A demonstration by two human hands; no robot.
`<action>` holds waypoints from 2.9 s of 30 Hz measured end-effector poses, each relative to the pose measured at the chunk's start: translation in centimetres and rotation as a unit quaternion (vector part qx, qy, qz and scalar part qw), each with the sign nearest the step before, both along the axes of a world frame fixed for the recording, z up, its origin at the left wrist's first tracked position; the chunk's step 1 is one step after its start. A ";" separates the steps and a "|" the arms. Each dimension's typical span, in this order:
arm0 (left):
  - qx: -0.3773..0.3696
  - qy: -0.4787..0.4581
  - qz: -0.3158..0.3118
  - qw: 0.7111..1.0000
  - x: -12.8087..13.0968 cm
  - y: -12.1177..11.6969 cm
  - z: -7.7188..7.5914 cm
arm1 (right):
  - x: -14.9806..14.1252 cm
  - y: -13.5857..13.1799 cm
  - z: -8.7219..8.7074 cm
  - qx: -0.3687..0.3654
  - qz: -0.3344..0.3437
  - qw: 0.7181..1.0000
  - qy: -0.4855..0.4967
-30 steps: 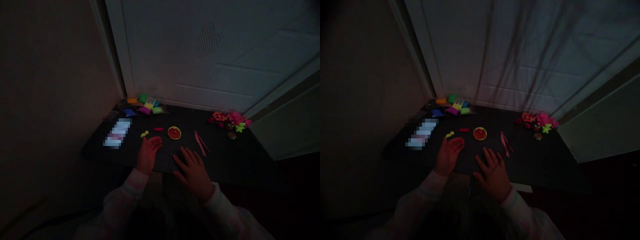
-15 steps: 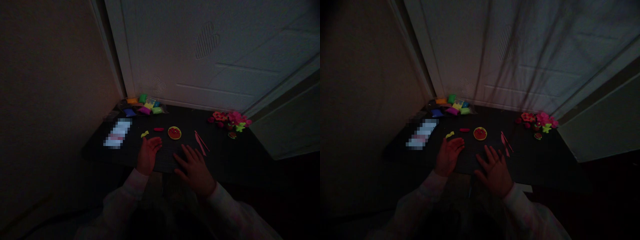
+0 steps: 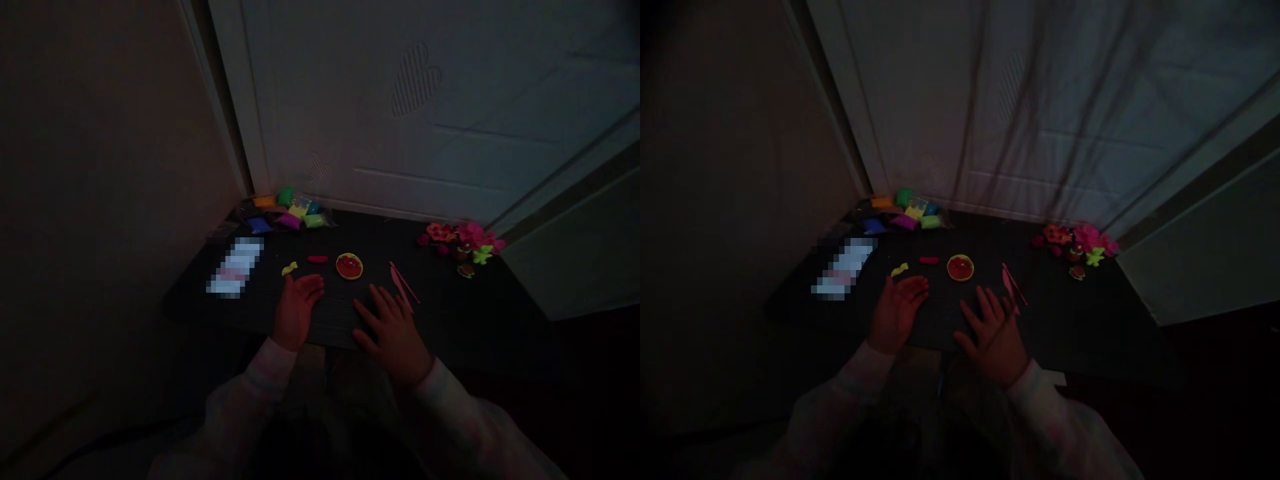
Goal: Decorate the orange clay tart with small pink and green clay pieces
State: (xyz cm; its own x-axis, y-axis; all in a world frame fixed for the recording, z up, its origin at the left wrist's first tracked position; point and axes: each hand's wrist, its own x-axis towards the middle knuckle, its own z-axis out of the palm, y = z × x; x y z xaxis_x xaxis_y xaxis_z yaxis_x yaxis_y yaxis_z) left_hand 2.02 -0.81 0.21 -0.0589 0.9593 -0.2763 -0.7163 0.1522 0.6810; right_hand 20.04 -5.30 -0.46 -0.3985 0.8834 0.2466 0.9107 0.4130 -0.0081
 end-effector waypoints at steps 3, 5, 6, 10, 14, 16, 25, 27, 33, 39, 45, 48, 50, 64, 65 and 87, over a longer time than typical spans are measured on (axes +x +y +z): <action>0.000 -0.003 -0.001 1.000 0.0 -0.1 0.1 | -0.1 0.0 0.1 -0.010 0.015 1.000 -0.005; 0.000 -0.005 -0.003 1.000 0.0 -0.1 0.2 | -0.2 0.0 0.2 -0.004 -0.008 1.000 -0.002; -0.001 -0.006 -0.003 1.000 0.0 -0.2 0.3 | -0.2 0.0 0.2 -0.002 -0.014 1.000 0.000; 0.001 -0.012 -0.002 1.000 0.0 -0.1 0.3 | -0.1 0.1 0.2 -0.019 0.022 1.000 -0.006; 0.003 -0.014 -0.003 1.000 0.0 -0.1 0.2 | 0.0 0.4 0.1 -0.011 -0.007 1.000 -0.003; 0.003 -0.015 -0.004 1.000 0.0 -0.1 0.2 | 0.0 0.5 0.0 -0.017 0.013 1.000 -0.007; -0.005 -0.015 -0.006 1.000 -0.1 0.0 0.3 | 0.2 0.7 0.1 -0.018 0.016 1.000 -0.009; -0.005 -0.015 -0.008 1.000 -0.1 0.0 0.3 | 0.3 0.8 0.1 -0.012 -0.002 1.000 -0.007; -0.009 -0.017 -0.010 1.000 -0.1 0.1 0.3 | 0.2 0.8 0.0 -0.011 0.010 1.000 -0.013; -0.007 -0.017 -0.014 1.000 0.0 0.0 0.4 | 0.2 1.0 -0.3 -0.003 0.012 1.000 -0.017; -0.001 -0.018 -0.017 1.000 -0.1 -0.1 0.4 | 0.3 1.2 -0.2 0.005 0.010 1.000 -0.023; -0.001 -0.018 -0.018 1.000 -0.1 0.0 0.3 | 0.3 1.3 -0.1 -0.003 0.029 0.999 -0.025; -0.002 -0.017 -0.020 1.000 -0.1 0.0 0.3 | 0.4 1.3 -0.1 0.002 -0.001 1.000 -0.019; 0.007 -0.010 -0.022 1.000 -0.1 0.1 -0.1 | 0.2 1.2 0.0 -0.016 -0.006 1.000 -0.013; 0.007 -0.009 -0.023 1.000 -0.1 0.1 0.0 | 0.3 1.2 -0.1 -0.013 -0.016 1.000 -0.012; -0.004 -0.016 -0.032 0.999 -0.2 -0.1 0.5 | -0.1 1.4 -0.3 -0.016 -0.012 1.000 -0.018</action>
